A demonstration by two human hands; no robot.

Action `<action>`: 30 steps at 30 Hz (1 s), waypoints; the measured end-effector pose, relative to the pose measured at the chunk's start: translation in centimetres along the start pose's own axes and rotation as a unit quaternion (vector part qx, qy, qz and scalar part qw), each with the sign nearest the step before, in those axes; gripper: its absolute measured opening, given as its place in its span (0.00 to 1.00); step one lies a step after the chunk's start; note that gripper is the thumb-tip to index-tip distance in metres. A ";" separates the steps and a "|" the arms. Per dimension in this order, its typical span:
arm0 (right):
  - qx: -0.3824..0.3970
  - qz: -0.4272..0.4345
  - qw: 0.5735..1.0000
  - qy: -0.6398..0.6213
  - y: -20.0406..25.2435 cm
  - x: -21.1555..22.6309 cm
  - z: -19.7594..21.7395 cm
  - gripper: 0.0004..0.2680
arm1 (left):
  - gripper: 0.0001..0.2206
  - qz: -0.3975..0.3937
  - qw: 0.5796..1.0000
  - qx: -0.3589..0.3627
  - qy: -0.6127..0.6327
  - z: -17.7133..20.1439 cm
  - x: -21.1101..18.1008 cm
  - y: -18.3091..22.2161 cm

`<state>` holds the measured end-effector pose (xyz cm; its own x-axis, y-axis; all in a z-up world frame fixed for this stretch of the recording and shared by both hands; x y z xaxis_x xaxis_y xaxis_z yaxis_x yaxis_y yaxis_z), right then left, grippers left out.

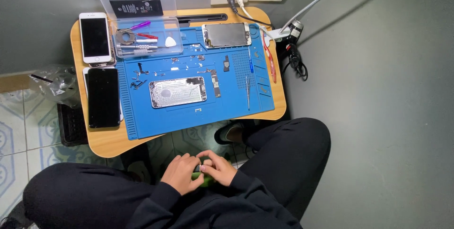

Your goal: Securing small screws and internal components during a smartphone repair process using a screwdriver and tweezers.

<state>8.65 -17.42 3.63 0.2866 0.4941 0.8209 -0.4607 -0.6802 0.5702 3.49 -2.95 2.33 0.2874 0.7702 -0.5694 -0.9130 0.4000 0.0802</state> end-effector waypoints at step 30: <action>-0.579 0.204 0.753 0.235 1.2 12.0 22.2 0.10 | 0.22 0.181 0.982 -0.058 0.008 -1.2 12.3 -4.3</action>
<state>30.16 -24.29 14.88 -0.2817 0.6940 0.6626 -0.9317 -0.0329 -0.3617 10.64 4.21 -6.02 -0.0647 0.8430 -0.5341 -0.9818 0.0420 0.1852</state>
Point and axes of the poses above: each hand's wrist, its own y-axis away from the middle knuckle, its own z-axis out of the back of the hand, x = y × z, the point moved 5 cm from there along -y, towards the middle knuckle, and after that the axes turned 10 degrees about -z, right-handed, at the moved point
